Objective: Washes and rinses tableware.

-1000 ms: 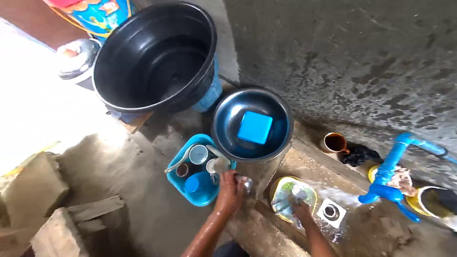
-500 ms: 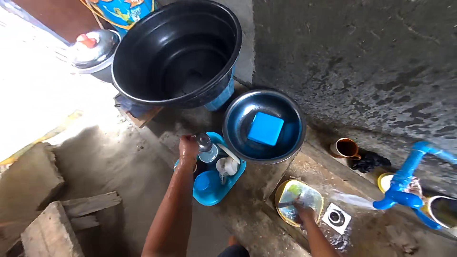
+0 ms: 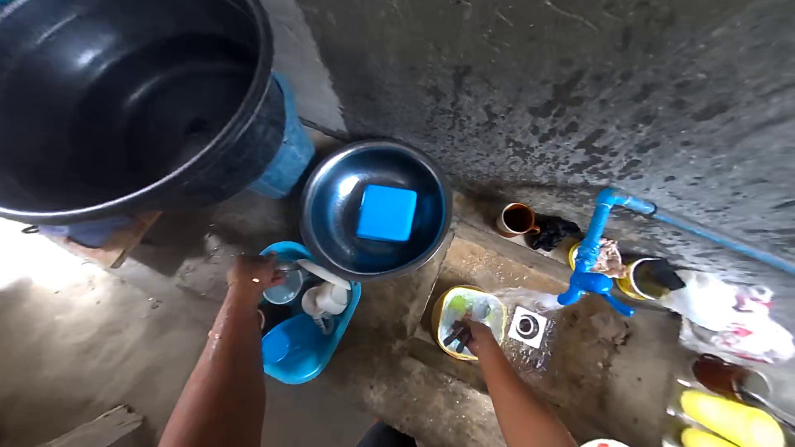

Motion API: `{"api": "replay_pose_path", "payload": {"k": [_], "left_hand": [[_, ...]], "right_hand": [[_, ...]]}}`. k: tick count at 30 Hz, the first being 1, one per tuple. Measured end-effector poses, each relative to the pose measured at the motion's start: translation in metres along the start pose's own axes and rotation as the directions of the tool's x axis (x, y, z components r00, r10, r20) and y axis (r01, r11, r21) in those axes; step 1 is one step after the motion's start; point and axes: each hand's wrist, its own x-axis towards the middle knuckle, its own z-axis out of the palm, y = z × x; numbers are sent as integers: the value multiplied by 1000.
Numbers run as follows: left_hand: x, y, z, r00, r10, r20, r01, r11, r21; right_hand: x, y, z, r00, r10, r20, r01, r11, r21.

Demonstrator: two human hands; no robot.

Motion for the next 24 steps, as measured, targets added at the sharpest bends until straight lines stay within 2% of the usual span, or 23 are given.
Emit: {"api": "replay_pose_path", "payload": {"k": [2,4,7,9,11,12,14,15,16,17,18,19,20,21,22,23,24], "left_hand": [[5,3,-1,999,40,-31,-31,967,254],[0,6,-3,997,70,-31,-53,924,378],[-19,7,-4,989,117,-94,-71,917,393],[-41,8,-2,954,227,-193,-154,931,332],[-91,23,12,837,462,-292,-413,885,215],[-124,31,29,740,606,-293,-583,794,171],[-188,45,85,526,836,-156,-845,535,19],[-214,53,120,463,887,0,-883,461,-88],[-235,61,155,437,881,181,-868,466,-172],[-247,71,191,451,809,378,-789,559,-255],[-253,81,226,468,708,529,-633,686,-358],[-254,91,258,476,600,643,-415,798,-437],[-255,101,284,461,512,725,-179,854,-489],[-259,111,305,444,451,774,11,861,-508],[-264,118,320,428,409,806,130,854,-503],[-269,123,331,413,393,822,169,853,-493],[-272,124,340,403,417,815,114,860,-497]], "right_hand": [[-9,-4,-9,998,-37,56,40,998,-55],[-27,-14,-21,993,-81,86,90,990,-108],[-54,-37,-49,966,-188,176,214,966,-145],[-63,-56,-67,930,-271,248,308,943,-126],[-67,-78,-76,903,-326,281,368,923,-112],[-67,-87,-78,893,-342,291,384,917,-103],[-64,-99,-81,859,-363,361,426,897,-114],[-65,-104,-80,841,-359,406,443,887,-132],[-69,-107,-78,821,-351,450,453,881,-139],[-75,-108,-77,802,-340,491,451,884,-125],[-81,-108,-77,790,-334,513,446,889,-107],[-89,-107,-76,790,-325,519,437,894,-104],[-95,-105,-77,796,-318,515,423,901,-98],[-98,-103,-80,800,-308,515,409,908,-93],[-100,-102,-84,812,-293,505,386,919,-87],[-99,-101,-90,830,-290,477,366,928,-72],[-98,-101,-96,849,-302,433,357,933,-48]]}}
